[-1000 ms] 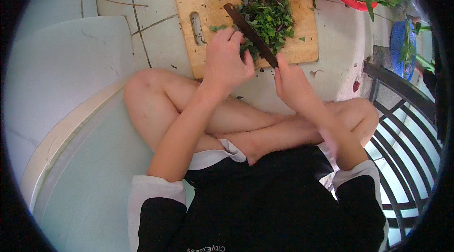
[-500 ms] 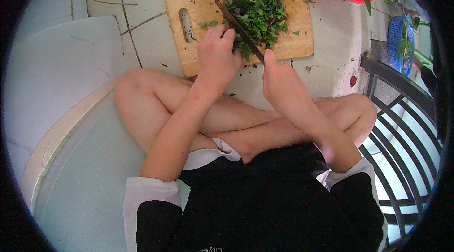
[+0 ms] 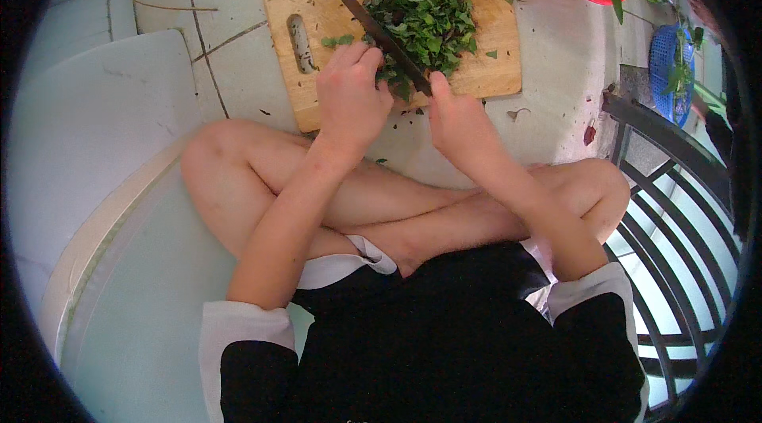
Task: The person chops green leafy vegetables on a wooden cutting board using a knife, then gathers more leaves from a basket and continues chopping.
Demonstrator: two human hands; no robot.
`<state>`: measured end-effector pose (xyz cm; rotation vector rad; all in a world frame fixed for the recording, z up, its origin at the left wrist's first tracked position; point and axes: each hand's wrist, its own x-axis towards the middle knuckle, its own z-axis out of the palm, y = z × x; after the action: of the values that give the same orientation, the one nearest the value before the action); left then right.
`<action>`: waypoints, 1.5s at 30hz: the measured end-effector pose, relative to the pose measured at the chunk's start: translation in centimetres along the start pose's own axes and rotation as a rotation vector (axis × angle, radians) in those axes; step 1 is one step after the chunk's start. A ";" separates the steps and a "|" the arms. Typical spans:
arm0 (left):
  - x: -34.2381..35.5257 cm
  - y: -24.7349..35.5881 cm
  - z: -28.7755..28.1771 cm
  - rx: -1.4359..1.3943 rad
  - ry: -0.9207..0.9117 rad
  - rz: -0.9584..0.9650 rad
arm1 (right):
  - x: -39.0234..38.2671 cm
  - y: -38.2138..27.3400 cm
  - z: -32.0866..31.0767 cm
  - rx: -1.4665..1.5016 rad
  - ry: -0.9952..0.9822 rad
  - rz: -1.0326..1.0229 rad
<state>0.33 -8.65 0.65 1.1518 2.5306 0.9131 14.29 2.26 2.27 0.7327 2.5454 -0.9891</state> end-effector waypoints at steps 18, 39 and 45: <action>0.0 -0.1 0.0 -0.029 0.009 -0.013 | 1.0 -0.4 0.5 -0.082 0.002 0.015; -0.1 -0.3 0.4 0.007 0.013 -0.003 | 1.7 -0.3 0.8 -0.117 -0.012 0.049; -0.3 -0.4 -0.1 -0.023 0.071 -0.042 | -0.8 0.9 1.4 -0.073 0.042 0.091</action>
<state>0.27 -9.15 0.44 1.0740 2.5823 0.9868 15.57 1.57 1.13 0.8479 2.5440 -0.8564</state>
